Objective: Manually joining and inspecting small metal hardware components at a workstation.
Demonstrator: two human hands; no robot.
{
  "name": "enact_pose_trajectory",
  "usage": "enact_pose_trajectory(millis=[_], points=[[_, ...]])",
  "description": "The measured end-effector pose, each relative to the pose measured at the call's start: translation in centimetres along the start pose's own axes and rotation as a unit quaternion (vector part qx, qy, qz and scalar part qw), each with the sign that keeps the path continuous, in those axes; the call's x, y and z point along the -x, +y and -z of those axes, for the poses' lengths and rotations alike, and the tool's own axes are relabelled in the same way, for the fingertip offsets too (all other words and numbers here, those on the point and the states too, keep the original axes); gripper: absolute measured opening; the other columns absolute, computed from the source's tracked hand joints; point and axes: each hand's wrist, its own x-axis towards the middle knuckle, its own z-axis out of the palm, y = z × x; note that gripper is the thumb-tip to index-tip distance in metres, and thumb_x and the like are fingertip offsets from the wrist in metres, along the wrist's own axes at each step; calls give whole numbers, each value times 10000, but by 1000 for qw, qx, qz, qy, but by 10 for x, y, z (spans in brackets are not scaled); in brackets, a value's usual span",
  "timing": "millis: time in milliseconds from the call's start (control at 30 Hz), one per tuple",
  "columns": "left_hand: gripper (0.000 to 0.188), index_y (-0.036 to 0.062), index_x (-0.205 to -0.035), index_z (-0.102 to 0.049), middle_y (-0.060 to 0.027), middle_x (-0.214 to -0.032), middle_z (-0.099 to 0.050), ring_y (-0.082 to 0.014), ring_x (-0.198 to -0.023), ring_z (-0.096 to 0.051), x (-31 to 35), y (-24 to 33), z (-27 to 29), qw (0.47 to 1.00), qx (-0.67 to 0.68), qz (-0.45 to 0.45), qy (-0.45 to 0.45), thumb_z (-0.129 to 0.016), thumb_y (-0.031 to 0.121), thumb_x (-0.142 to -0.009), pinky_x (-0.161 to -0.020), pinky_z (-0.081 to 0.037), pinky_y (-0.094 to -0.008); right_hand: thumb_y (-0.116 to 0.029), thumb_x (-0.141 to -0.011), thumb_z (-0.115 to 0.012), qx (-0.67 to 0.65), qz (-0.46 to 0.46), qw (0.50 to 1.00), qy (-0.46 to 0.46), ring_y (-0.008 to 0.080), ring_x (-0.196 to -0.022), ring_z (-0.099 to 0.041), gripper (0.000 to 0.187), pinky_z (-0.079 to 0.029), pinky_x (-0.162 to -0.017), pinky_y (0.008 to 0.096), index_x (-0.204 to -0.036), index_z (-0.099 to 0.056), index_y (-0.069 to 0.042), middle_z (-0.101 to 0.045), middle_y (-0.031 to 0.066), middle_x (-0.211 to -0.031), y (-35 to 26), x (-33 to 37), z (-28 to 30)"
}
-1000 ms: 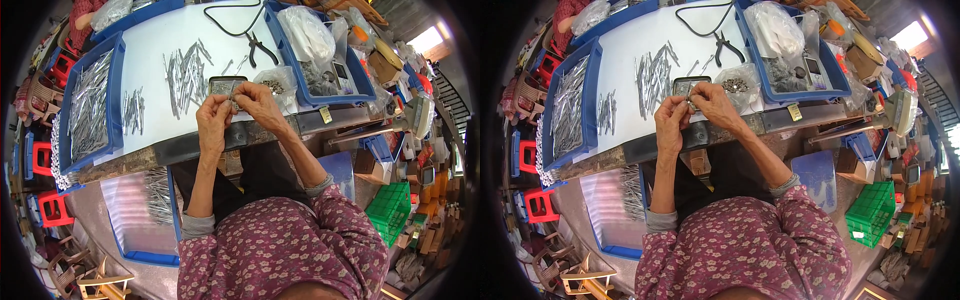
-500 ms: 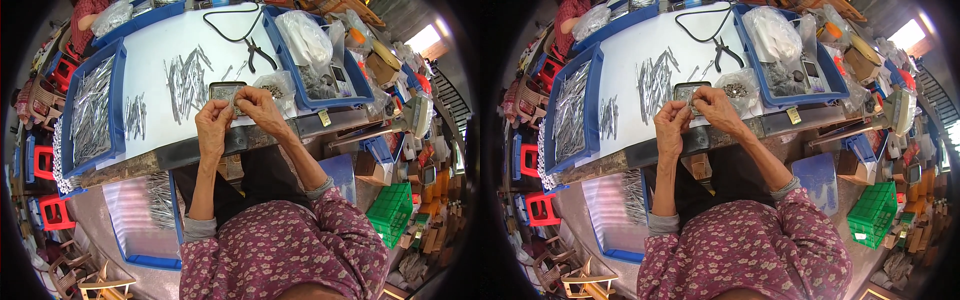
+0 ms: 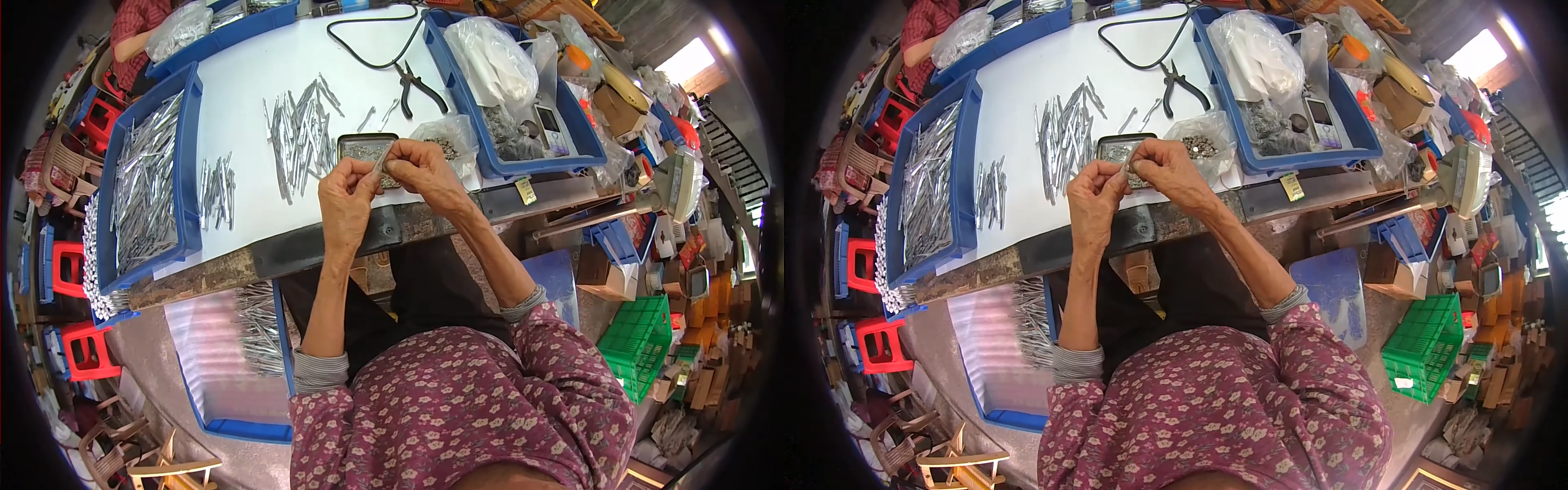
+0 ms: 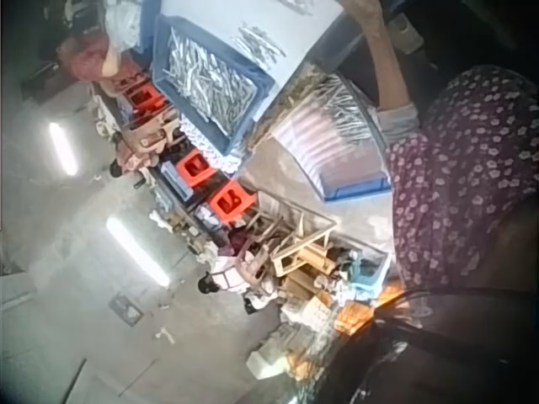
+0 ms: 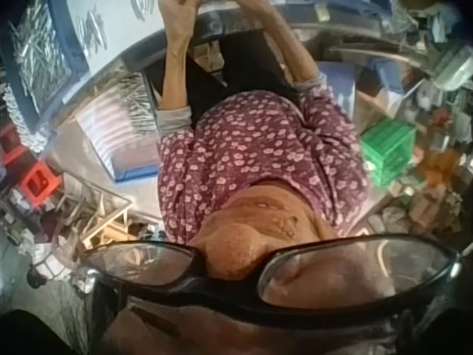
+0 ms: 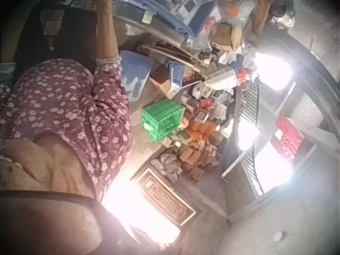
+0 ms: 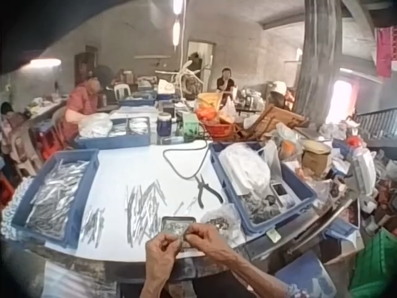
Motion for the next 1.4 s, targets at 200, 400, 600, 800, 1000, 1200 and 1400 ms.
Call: enact_pose_trajectory(millis=[200, 400, 600, 800, 1000, 1200, 1400], points=[[23, -6, -781, -557, -10, -611, -547, -34, -543, -473, -1, -3, 4, 996, 81, 47, -13, -554, 4, -802, -487, -369, -162, -115, -791, -510, -18, -26, 999, 3, 19, -492, -332, 112, -251, -436, 173, -733, -529, -21, -437, -51, -592, 0, 3, 3], [12, -11, -784, -543, -15, -612, -549, -38, -545, -478, 3, -8, -8, 998, 2, -31, 52, -548, -16, -793, -484, -374, -172, -97, -790, -519, 31, 16, 999, 40, 12, -485, -324, 91, -235, -424, 172, -744, -524, -19, -429, -53, -588, 7, 0, -5], [29, -14, -761, -535, -11, -604, -545, -48, -544, -473, -1, -8, -5, 998, -8, -34, 48, -552, -15, -784, -484, -386, -199, -57, -774, -513, -86, -41, 995, 27, 24, -467, -360, 87, -266, -402, 191, -708, -535, -5, -455, -37, -582, 4, -3, -4], [37, -5, -757, -512, -69, -587, -532, -106, -511, -481, -3, -9, -11, 967, -193, -144, 84, -544, -17, -772, -475, -381, -255, -55, -790, -506, -205, -115, 971, 36, 22, -445, -312, 94, -215, -384, 168, -736, -518, 21, -476, 5, -603, 6, -6, -2], [23, -5, -767, -506, -102, -592, -523, -143, -499, -488, -5, -12, -11, 954, -228, -171, 89, -525, -9, -780, -483, -387, -275, -53, -794, -501, -247, -121, 961, 13, 21, -451, -321, 93, -216, -381, 160, -762, -527, 31, -494, 18, -623, 5, -2, 2], [58, -1, -791, -520, -32, -603, -533, -58, -478, -426, -1, -6, -6, 999, 20, -13, 48, -484, 10, -835, -432, -327, -188, -143, -834, -518, -54, -55, 994, 73, 27, -465, -340, 154, -226, -398, 163, -797, -538, 5, -478, -8, -624, -7, -5, -3], [82, 5, -864, -522, -29, -622, -525, -21, -435, -333, 3, -3, 1, 996, 78, 46, -5, -481, 75, -863, -366, -225, -156, -219, -861, -524, -4, -3, 997, 77, 26, -482, -359, 219, -251, -418, 168, -802, -562, -11, -471, -19, -613, -4, -12, -4]])
